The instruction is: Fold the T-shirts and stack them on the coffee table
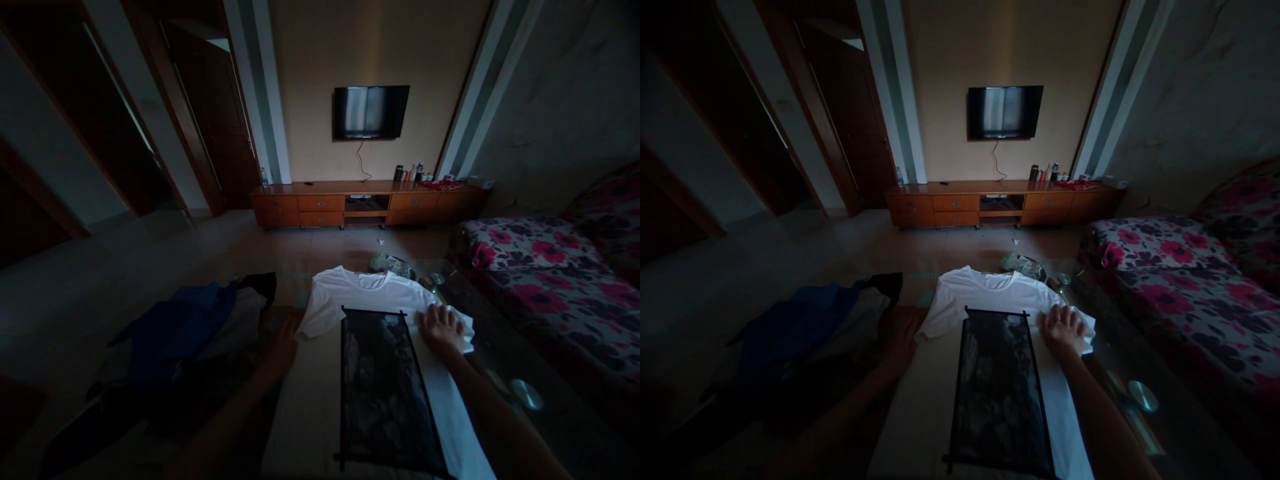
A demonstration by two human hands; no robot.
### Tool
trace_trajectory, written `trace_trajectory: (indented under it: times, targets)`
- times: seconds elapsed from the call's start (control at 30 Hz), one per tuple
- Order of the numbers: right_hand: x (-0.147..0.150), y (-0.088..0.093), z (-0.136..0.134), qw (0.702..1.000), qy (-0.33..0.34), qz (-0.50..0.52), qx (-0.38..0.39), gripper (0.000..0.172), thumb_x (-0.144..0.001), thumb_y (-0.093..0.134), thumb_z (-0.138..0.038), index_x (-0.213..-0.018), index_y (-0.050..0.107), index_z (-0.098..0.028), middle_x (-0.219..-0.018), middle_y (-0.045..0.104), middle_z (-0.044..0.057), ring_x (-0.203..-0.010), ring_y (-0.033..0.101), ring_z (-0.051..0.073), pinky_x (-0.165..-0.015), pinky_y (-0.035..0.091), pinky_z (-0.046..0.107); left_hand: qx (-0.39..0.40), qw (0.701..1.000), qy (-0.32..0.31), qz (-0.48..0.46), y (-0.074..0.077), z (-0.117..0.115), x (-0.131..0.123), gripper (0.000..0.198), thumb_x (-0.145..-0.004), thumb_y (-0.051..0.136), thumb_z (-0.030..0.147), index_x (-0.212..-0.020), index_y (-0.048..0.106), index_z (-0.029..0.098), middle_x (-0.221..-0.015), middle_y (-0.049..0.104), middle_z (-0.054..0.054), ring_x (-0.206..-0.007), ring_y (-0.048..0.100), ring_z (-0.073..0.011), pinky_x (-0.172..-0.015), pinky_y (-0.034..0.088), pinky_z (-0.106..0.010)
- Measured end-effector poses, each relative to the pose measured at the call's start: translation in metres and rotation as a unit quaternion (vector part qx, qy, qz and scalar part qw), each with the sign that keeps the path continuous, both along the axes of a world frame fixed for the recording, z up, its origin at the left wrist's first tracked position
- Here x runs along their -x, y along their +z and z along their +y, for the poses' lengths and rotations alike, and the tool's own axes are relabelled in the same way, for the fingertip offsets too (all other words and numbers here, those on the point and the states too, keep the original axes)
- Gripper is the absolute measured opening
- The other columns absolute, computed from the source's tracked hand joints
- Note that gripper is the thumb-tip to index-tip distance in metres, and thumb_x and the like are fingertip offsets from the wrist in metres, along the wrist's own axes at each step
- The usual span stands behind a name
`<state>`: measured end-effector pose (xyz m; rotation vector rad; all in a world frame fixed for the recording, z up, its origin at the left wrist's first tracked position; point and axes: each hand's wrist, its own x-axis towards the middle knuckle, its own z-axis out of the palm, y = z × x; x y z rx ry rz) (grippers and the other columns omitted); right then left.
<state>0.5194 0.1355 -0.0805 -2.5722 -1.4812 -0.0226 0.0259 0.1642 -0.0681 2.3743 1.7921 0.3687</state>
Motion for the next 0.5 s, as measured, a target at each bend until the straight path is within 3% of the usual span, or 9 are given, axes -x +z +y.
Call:
trace_trajectory:
  times: [0.1,0.3,0.43,0.5]
  targets:
    - [0.000,0.000,-0.001,1.000,0.003,-0.002,-0.025,0.074,-0.097,0.018,-0.061,-0.153,0.036,-0.016,-0.159,0.031,0.020,-0.146,0.023,0.040,-0.115,0.016,0.060,-0.023,1.000,0.007,-0.010,0.000,-0.009,-0.005,0.055,-0.089,0.050,0.026,-0.142,0.050,0.015,-0.155,0.044,-0.016,-0.147,0.036,-0.0308,-0.121,0.030,-0.048]
    - [0.007,0.002,0.001,1.000,0.008,0.007,-0.003,0.074,-0.098,0.016,-0.058,-0.155,0.033,-0.015,-0.161,0.028,0.021,-0.148,0.021,0.039,-0.115,0.014,0.061,-0.022,0.998,0.051,0.023,0.012,-0.025,-0.002,0.034,-0.085,0.048,0.015,-0.116,0.064,0.016,-0.139,0.056,-0.017,-0.137,0.046,-0.0294,-0.118,0.033,-0.046]
    - [0.017,-0.001,0.010,0.999,0.011,0.023,0.024,0.075,-0.098,0.012,-0.059,-0.158,0.026,-0.017,-0.165,0.021,0.018,-0.151,0.014,0.036,-0.117,0.009,0.060,-0.029,0.996,0.076,0.026,0.023,-0.019,-0.006,0.041,-0.083,0.055,0.021,-0.123,0.061,0.016,-0.145,0.052,-0.017,-0.143,0.039,-0.0336,-0.121,0.026,-0.051]
    - [0.018,0.002,0.014,0.999,0.010,0.032,0.035,0.073,-0.098,0.014,-0.058,-0.159,0.026,-0.018,-0.165,0.021,0.017,-0.151,0.015,0.035,-0.117,0.011,0.060,-0.054,0.997,0.049,0.006,0.025,-0.013,-0.018,0.047,-0.087,0.050,0.020,-0.133,0.055,0.014,-0.153,0.044,-0.017,-0.146,0.034,-0.0305,-0.123,0.025,-0.047]
